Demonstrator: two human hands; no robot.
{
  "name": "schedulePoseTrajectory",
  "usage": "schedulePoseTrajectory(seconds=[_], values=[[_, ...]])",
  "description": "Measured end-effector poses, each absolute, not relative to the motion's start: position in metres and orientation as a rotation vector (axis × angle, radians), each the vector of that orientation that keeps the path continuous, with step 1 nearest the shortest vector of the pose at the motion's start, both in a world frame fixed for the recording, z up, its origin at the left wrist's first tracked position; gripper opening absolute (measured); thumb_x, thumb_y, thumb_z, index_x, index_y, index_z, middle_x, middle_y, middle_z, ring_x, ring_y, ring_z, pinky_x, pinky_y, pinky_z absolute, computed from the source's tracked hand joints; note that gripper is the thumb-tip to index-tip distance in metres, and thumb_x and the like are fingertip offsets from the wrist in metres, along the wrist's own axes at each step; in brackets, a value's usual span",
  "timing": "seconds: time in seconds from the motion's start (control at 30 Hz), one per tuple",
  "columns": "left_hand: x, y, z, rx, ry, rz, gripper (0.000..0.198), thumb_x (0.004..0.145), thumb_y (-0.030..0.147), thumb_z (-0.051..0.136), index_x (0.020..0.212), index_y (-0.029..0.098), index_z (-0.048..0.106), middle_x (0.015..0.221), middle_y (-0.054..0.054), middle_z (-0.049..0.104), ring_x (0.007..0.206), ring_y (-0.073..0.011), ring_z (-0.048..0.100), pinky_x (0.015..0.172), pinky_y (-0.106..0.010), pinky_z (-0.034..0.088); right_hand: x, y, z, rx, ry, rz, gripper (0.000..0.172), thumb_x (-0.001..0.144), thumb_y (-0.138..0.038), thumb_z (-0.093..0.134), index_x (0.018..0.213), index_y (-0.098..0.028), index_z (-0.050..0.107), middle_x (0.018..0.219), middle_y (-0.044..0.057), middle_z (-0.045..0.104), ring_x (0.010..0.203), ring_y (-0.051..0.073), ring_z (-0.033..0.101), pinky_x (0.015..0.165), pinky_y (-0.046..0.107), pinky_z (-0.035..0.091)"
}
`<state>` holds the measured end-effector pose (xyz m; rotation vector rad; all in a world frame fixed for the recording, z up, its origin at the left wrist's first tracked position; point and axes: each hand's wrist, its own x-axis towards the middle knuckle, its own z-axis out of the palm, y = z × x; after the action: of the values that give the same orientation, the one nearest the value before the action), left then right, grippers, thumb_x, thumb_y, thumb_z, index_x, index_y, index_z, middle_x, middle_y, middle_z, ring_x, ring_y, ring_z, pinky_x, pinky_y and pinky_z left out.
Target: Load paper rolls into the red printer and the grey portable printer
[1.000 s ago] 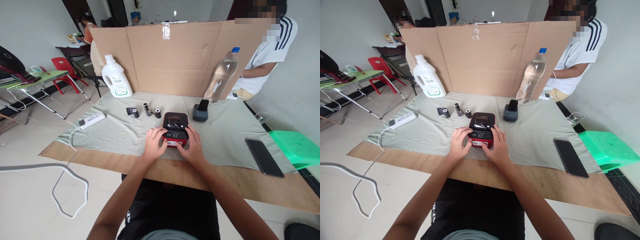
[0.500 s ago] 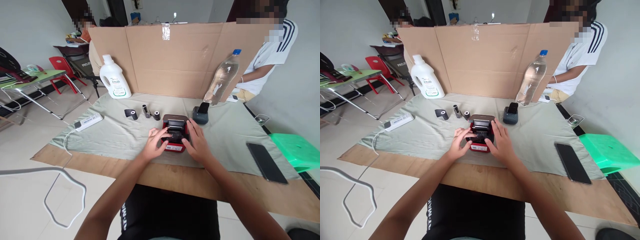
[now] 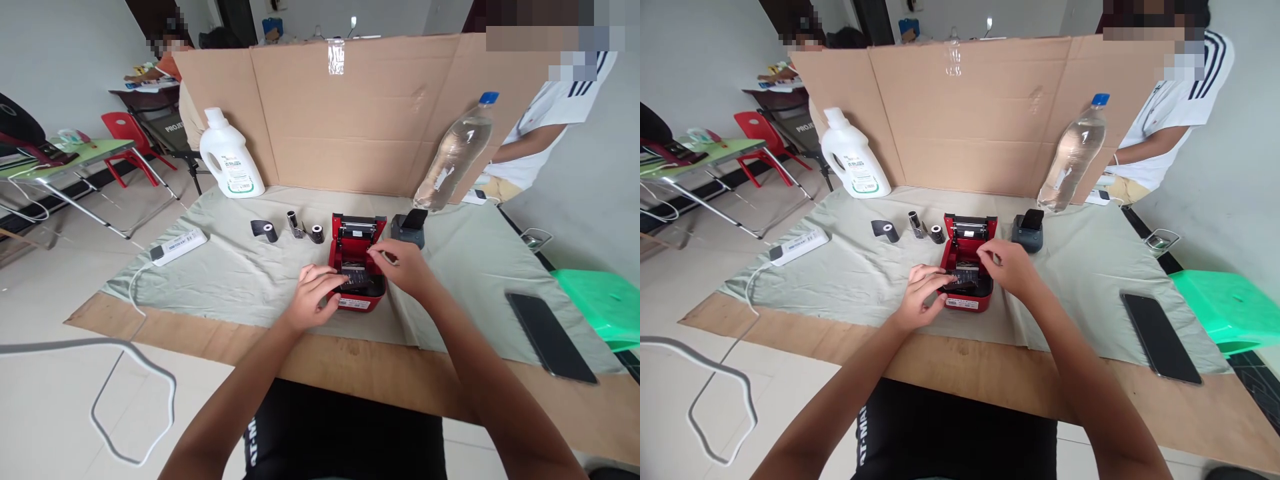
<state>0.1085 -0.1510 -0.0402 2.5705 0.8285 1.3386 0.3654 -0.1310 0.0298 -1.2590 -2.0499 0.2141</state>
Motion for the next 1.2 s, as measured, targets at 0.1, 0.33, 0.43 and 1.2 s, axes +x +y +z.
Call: schedulePoseTrajectory(seconds=[0.1,0.33,0.43,1.2], values=[[0.11,-0.152,-0.037,2.61,0.779,1.426,0.03,0.095,0.022,0.054,0.122,0.024,0.067,0.108,-0.006,0.08,0.111,-0.0259,0.067,0.1,-0.045,0.043,0.35,-0.121,0.044,-1.393,-2.401,0.399,0.028,0.098,-0.02,0.05,0.095,-0.021,0.078,0.096,0.006,0.079,0.091,0.022,0.07,0.081,0.03,0.048],[0.112,-0.153,-0.03,2.604,0.68,1.504,0.036,0.092,0.011,0.054,0.123,0.024,0.066,0.102,-0.004,0.081,0.105,-0.0237,0.067,0.094,-0.042,0.044,0.317,-0.101,0.064,-1.912,-2.638,0.384,0.02,0.088,-0.02,0.062,0.098,-0.019,0.079,0.102,0.014,0.076,0.102,0.029,0.068,0.076,0.032,0.046],[0.111,-0.152,-0.03,2.604,0.677,1.497,0.038,0.091,0.01,0.053,0.123,0.025,0.067,0.102,-0.003,0.081,0.105,-0.0233,0.067,0.093,-0.042,0.044,0.311,-0.102,0.064,-1.981,-2.661,0.36,0.022,0.086,-0.018,0.063,0.102,-0.016,0.078,0.108,0.019,0.075,0.115,0.034,0.063,0.082,0.037,0.048],[0.114,-0.099,0.015,1.712,0.929,1.358,0.035,0.09,0.052,0.071,0.1,0.018,0.077,0.081,-0.002,0.074,0.074,-0.0159,0.065,0.071,-0.028,0.053,0.318,-0.125,0.077,-1.088,-2.108,0.632,0.015,0.09,-0.023,0.059,0.105,-0.023,0.056,0.11,0.006,0.063,0.09,0.02,0.06,0.078,0.033,0.046]])
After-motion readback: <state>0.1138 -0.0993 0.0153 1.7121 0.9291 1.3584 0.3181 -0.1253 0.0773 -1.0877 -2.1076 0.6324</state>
